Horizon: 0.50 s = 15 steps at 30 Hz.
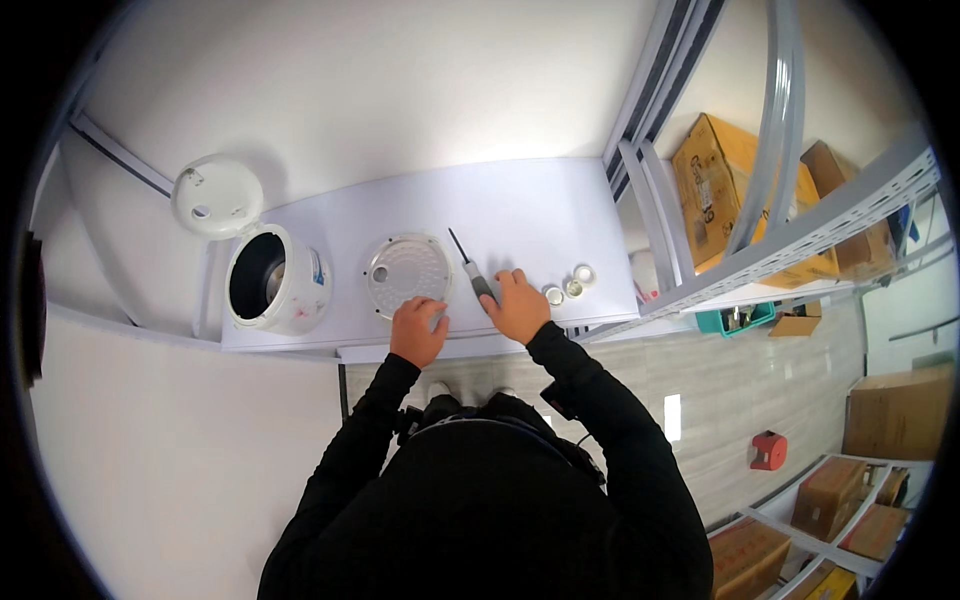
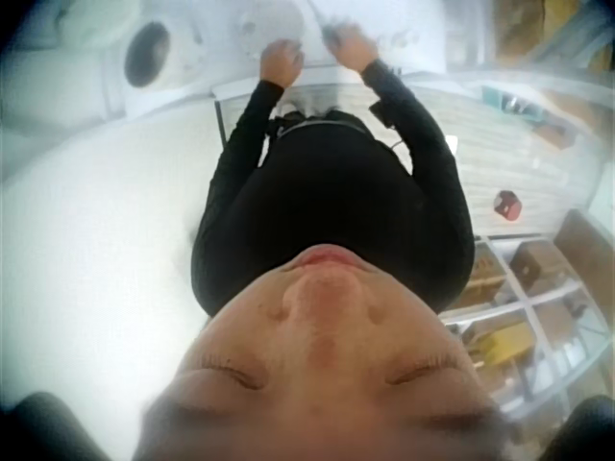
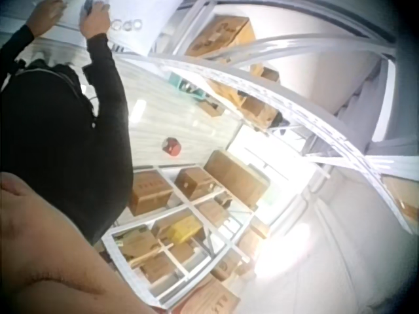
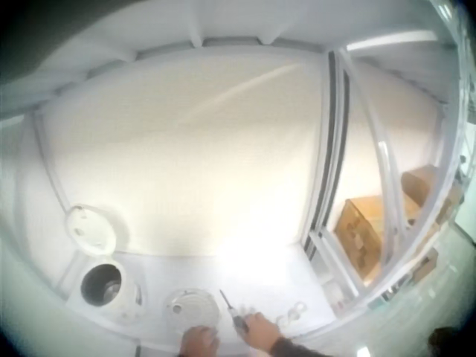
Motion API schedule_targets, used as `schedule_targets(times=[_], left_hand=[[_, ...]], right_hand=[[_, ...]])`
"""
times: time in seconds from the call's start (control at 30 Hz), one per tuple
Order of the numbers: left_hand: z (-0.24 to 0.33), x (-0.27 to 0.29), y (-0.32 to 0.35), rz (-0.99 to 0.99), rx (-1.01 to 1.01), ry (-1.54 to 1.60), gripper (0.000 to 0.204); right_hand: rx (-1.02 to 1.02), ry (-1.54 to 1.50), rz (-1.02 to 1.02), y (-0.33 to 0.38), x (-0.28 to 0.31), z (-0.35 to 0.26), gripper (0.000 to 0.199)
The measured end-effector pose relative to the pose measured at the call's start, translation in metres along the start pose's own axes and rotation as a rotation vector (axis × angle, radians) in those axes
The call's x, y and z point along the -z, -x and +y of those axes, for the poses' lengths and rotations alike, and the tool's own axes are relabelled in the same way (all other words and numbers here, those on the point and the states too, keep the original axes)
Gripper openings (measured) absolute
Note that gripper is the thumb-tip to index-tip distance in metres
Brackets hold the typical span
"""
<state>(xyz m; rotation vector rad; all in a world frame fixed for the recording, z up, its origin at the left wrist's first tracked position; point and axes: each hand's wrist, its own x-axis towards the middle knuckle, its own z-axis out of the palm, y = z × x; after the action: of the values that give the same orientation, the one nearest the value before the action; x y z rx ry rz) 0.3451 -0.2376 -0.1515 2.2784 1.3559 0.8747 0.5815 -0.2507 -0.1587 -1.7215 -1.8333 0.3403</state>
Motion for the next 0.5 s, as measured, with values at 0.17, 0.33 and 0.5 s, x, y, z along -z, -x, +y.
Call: schedule_targets(times=[0.17, 0.33, 0.5], left_hand=[[-0.003, -0.009, -0.003, 0.009, 0.008, 0.001, 0.021], [-0.012, -0.014, -0.002, 0.105, 0.081, -0.081, 0.027], [-0.022, -0.004, 0.006, 0.088, 0.199, -0.193, 0.043]], right_hand=[[-0.033, -0.015, 0.076, 0.004, 0.032, 0.019, 0.034], [-0.052, -0.065, 0.005, 0.006, 0.054, 0.009, 0.031], [0.187, -0.124, -0.071, 0.001, 0.046, -0.012, 0.032]])
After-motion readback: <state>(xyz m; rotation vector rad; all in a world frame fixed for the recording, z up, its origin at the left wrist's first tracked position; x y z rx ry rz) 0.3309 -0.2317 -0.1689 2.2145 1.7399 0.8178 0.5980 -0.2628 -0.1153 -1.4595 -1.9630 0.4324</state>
